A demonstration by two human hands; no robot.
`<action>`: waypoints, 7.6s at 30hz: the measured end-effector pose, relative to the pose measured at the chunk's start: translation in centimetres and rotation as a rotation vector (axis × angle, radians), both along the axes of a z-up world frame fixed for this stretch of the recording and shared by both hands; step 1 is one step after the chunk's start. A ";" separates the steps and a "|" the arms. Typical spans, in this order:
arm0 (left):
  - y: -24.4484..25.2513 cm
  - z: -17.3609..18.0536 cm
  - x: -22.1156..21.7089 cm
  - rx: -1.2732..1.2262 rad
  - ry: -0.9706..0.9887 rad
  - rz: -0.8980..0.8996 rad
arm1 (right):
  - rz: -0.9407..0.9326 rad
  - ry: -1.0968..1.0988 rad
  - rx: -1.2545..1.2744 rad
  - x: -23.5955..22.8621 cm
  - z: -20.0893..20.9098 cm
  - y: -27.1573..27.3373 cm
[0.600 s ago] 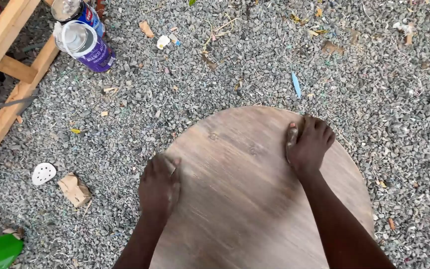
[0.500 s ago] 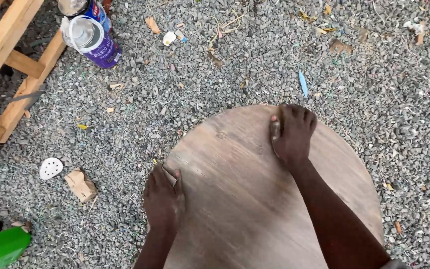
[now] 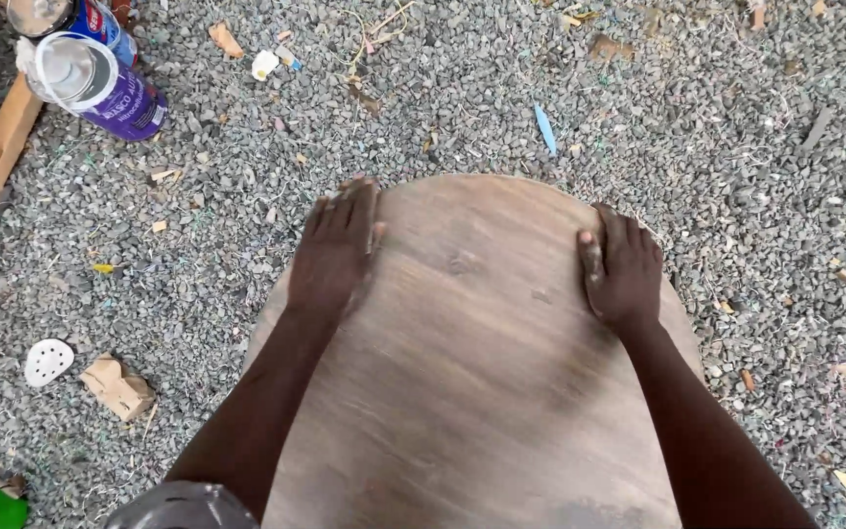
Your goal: Sanding a circular wooden tabletop by hand using sandpaper to achieve a smooth finish.
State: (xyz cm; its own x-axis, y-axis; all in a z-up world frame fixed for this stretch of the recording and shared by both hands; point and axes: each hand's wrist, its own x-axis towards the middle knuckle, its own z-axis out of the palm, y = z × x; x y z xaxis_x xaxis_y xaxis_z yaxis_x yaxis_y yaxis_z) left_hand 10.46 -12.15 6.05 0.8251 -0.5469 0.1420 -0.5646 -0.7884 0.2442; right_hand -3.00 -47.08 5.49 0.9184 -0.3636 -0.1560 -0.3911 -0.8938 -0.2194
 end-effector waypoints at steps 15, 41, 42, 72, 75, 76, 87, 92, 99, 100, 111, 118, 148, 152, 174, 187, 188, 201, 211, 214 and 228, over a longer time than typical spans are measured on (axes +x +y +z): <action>-10.9 -0.7 -6.7 -0.005 0.135 0.085 | -0.714 -0.227 0.785 -16.0 1.5 -4.7; -21.3 -7.7 -4.0 0.017 -0.200 -0.133 | -0.598 -0.008 0.638 -10.9 3.3 -4.8; -18.5 -7.2 -1.3 0.087 -0.280 -0.001 | -0.615 -0.023 0.614 -11.6 3.2 -4.6; -15.3 -0.3 -11.2 -0.008 -0.057 0.380 | -0.743 0.082 0.726 -15.0 5.4 -4.2; -27.9 2.1 -28.0 0.201 0.101 -0.286 | -0.990 -0.094 1.068 -14.6 6.0 -4.2; -28.4 1.9 -28.3 0.190 0.105 -0.300 | -1.004 -0.101 1.055 -14.7 7.8 -4.3; -10.4 2.6 -13.5 0.033 -0.192 0.466 | -0.628 -0.006 0.642 -20.0 -0.5 -4.8; -25.1 0.8 -31.6 -0.014 0.241 -0.342 | -1.194 0.226 0.880 -17.7 9.6 -2.2; -1.2 0.7 -7.6 -0.014 0.168 0.320 | -0.949 -0.014 0.846 -19.6 6.9 -0.2; -3.5 0.7 -10.9 -0.009 0.173 0.321 | -0.950 -0.006 0.847 -20.2 7.0 -0.4; -18.6 4.1 -31.9 -0.170 -0.079 -0.343 | -1.206 0.144 1.169 -20.1 15.6 2.7; 0.3 0.4 -14.9 0.095 0.296 0.403 | -1.294 -0.122 1.006 -23.0 15.4 6.9; 5.7 2.5 -28.8 0.047 0.081 -0.164 | -1.601 -0.168 1.301 -33.4 10.7 18.7; 8.9 4.7 -23.8 -0.035 0.059 0.359 | -1.561 -0.566 1.320 -37.1 4.2 19.7; -1.1 4.3 -50.4 0.108 0.108 -0.186 | -1.512 -0.355 0.905 -32.8 9.1 19.4; -6.4 5.3 -49.4 -0.330 0.301 0.006 | -1.354 -0.522 1.103 -37.6 7.4 14.5; -8.0 5.2 -50.4 -0.282 0.323 -0.132 | -1.302 -0.493 1.123 -37.1 8.9 14.2; 1.3 2.1 -27.6 -0.274 0.270 -0.207 | -1.100 -0.281 0.305 -30.8 4.7 14.3; -2.6 0.4 -25.4 0.098 -0.112 -0.489 | -1.246 -0.185 0.289 -29.6 4.8 13.6; -1.3 -0.4 -23.4 0.126 -0.178 -0.796 | -1.298 -0.135 0.308 -28.3 7.3 14.5; -1.8 2.0 -3.9 -0.219 0.332 -0.733 | -1.214 -0.182 -0.016 -26.7 6.4 15.7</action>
